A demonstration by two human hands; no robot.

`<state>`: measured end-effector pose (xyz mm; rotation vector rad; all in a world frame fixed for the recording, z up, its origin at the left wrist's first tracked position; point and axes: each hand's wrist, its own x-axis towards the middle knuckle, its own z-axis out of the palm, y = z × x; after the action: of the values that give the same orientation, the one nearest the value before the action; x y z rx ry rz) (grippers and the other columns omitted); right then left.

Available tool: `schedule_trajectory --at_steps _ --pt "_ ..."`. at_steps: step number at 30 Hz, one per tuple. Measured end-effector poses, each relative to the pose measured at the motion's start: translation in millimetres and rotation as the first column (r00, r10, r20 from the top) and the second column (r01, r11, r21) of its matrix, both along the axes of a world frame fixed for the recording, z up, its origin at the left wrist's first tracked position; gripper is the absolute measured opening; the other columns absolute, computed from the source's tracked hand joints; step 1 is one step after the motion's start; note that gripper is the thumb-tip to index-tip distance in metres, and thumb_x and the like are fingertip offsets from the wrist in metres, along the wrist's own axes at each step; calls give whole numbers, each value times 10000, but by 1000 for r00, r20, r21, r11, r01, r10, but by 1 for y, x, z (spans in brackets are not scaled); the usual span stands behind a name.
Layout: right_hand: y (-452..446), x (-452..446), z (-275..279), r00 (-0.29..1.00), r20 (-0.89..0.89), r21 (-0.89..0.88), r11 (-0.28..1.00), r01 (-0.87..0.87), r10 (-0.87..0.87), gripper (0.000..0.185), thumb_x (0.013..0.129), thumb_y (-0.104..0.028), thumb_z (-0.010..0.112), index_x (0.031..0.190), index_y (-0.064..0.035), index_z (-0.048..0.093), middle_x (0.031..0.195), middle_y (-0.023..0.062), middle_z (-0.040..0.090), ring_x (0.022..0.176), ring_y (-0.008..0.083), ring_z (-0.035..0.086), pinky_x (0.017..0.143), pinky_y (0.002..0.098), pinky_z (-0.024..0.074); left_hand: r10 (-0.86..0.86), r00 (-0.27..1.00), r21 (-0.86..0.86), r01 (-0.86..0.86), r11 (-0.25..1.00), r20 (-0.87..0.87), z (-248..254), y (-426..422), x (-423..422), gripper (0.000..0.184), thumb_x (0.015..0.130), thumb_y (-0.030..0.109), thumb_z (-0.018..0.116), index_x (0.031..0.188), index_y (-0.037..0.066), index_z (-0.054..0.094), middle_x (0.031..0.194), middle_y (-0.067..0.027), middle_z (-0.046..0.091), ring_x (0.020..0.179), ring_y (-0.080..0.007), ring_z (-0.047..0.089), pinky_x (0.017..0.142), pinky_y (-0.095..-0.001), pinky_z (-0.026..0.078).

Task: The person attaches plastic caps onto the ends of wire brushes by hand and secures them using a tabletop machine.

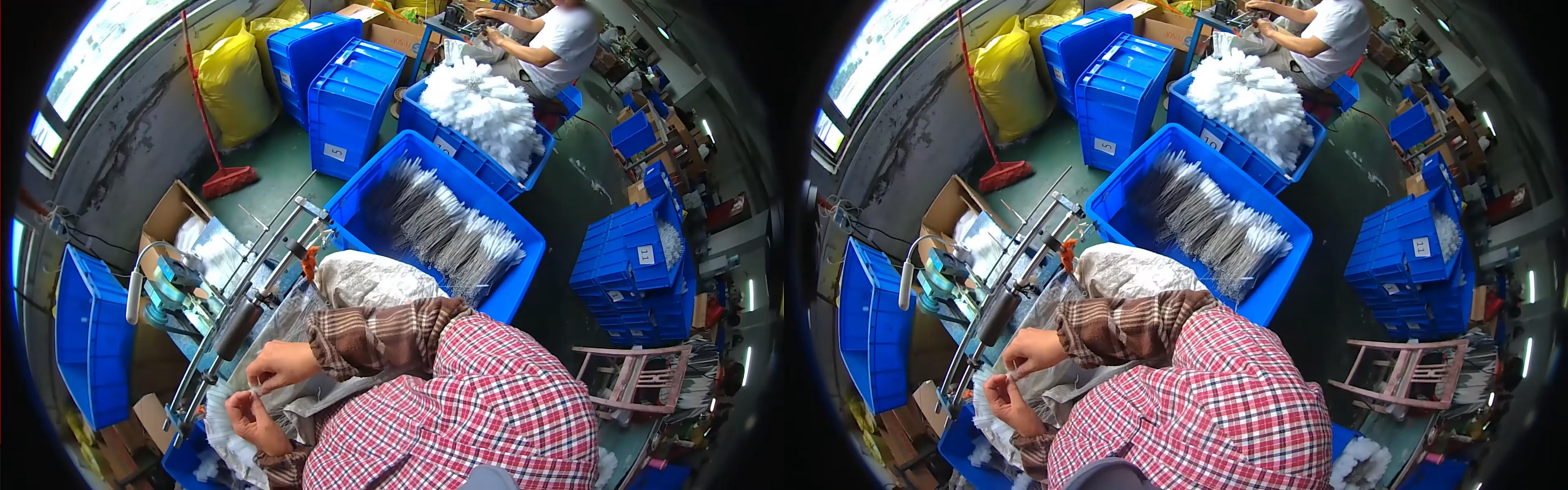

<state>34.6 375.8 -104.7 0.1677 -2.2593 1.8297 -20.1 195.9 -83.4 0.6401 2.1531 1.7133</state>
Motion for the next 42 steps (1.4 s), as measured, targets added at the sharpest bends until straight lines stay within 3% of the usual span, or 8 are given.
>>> schedule_trajectory --at_steps 8,16,23,29,35,42 --pt "-2 -5 8 999 10 -20 999 -51 51 165 776 -134 707 873 -19 640 742 125 644 682 285 647 602 373 477 24 998 -38 -27 999 -66 8 -4 -1 82 931 -21 565 994 25 539 939 -16 517 868 -93 501 803 -235 420" --pt "-10 -9 10 996 -31 72 994 -78 80 140 775 -131 678 841 -22 621 754 127 643 722 337 637 635 403 483 49 999 -28 -49 998 12 9 -12 -3 90 949 11 561 1038 19 556 931 -12 545 848 -90 508 786 -234 423" --pt "-12 -11 10 996 -9 132 988 -85 86 126 775 -132 677 840 -37 628 797 111 655 770 330 644 659 412 493 84 993 47 -88 995 83 5 -13 -5 106 959 28 552 1064 16 563 915 -8 554 830 -87 511 772 -235 426" --pt "-13 -13 12 997 -35 169 983 -68 75 111 776 -133 673 834 -47 633 799 105 656 774 326 645 664 414 493 80 997 -80 -81 993 -25 0 -21 -10 103 946 47 574 1038 1 581 936 -39 567 862 -124 535 797 -266 440" --pt "-12 -15 16 995 -36 179 980 -83 90 103 779 -138 673 821 -57 624 793 89 652 770 322 643 657 413 490 -20 948 -197 -45 979 -318 17 -19 -9 76 910 44 616 915 -29 598 871 -79 577 810 -181 546 768 -293 440" --pt "-8 -21 22 989 -32 265 955 -130 144 94 785 -134 664 788 -68 598 776 86 620 757 320 630 653 414 487 -102 942 -252 19 968 -320 27 -24 -8 59 859 -13 621 916 -19 606 860 -81 588 808 -180 566 771 -299 459"
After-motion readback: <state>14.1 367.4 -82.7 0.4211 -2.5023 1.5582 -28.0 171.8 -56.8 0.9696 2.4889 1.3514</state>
